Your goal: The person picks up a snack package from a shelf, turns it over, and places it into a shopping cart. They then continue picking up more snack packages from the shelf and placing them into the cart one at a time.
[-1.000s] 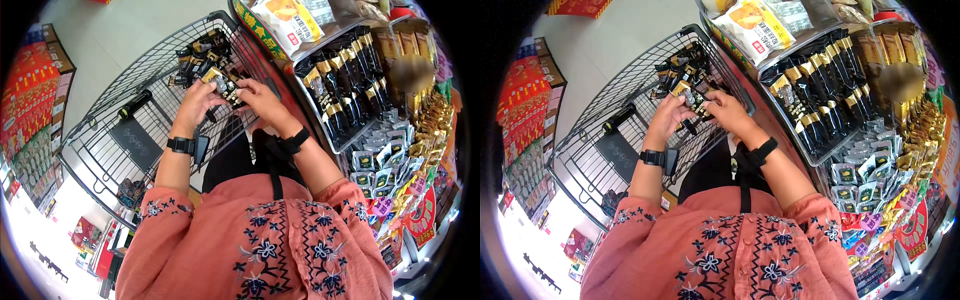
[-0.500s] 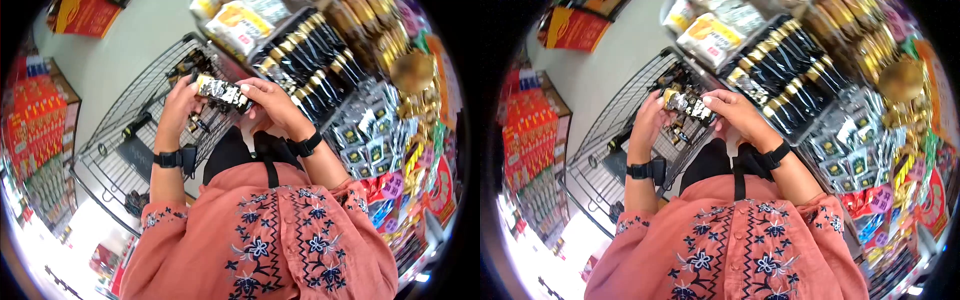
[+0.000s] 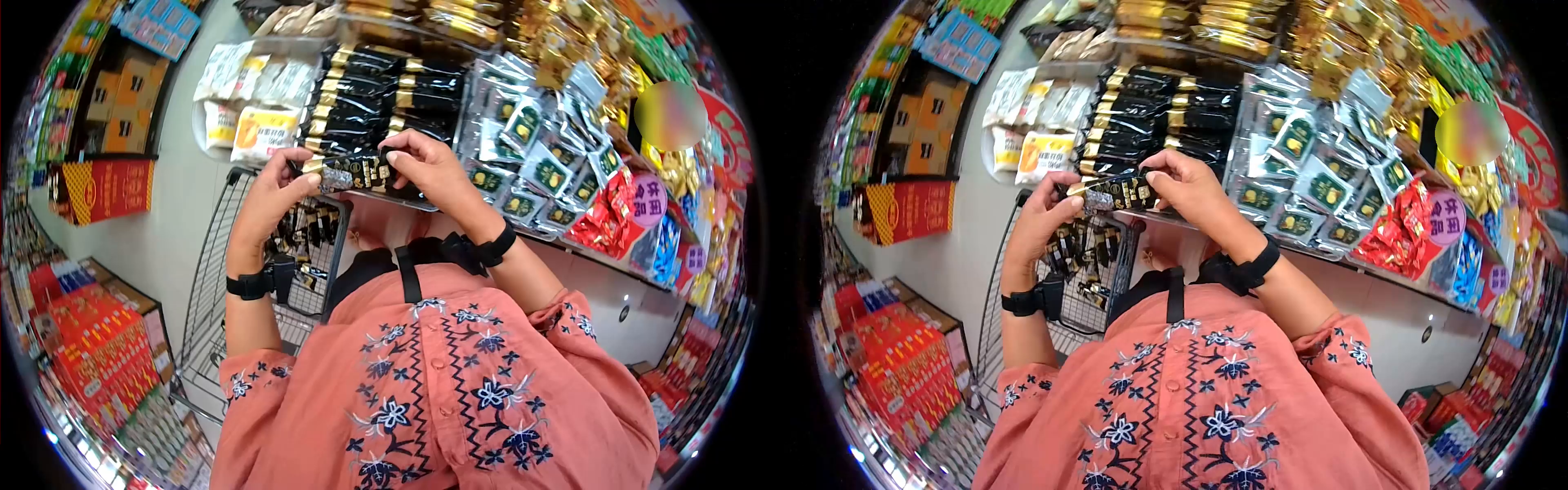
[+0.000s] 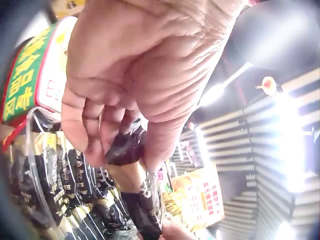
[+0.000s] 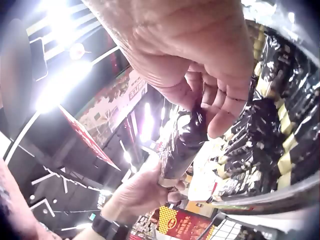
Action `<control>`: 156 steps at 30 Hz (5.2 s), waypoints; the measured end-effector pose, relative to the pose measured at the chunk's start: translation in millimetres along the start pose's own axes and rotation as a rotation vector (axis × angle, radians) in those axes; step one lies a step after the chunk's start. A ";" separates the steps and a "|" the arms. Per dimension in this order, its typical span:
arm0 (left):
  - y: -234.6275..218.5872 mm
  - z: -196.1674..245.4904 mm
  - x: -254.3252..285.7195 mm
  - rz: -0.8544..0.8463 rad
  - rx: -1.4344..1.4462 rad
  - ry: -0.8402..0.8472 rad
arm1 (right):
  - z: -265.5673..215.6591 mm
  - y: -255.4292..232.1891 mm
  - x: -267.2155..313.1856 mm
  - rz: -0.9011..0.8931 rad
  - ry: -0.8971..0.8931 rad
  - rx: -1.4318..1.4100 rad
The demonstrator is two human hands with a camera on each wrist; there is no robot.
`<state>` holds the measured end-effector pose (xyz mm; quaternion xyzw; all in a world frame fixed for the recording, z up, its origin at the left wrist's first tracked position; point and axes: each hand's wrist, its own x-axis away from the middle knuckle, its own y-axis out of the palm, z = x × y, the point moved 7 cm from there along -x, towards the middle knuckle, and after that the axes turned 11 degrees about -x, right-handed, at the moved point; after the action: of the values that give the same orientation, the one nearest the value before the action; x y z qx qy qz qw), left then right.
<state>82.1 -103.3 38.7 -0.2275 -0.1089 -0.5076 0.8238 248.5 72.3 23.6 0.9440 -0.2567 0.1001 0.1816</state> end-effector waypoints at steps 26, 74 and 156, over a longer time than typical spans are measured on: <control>108.7 109.2 -106.3 0.060 -1.386 0.694 | -36.2 -46.8 47.1 0.247 -0.641 0.750; 157.1 65.7 -151.2 0.270 -1.454 0.838 | 13.0 -40.7 11.5 0.181 -0.396 0.910; 61.4 85.5 -42.2 0.600 -0.847 0.821 | 33.5 -24.1 -24.0 -0.175 -0.279 0.999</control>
<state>121.4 -5.2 79.8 -0.3403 0.4912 -0.3006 0.7434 243.9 89.1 -20.8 0.9377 -0.1194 0.0683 -0.3190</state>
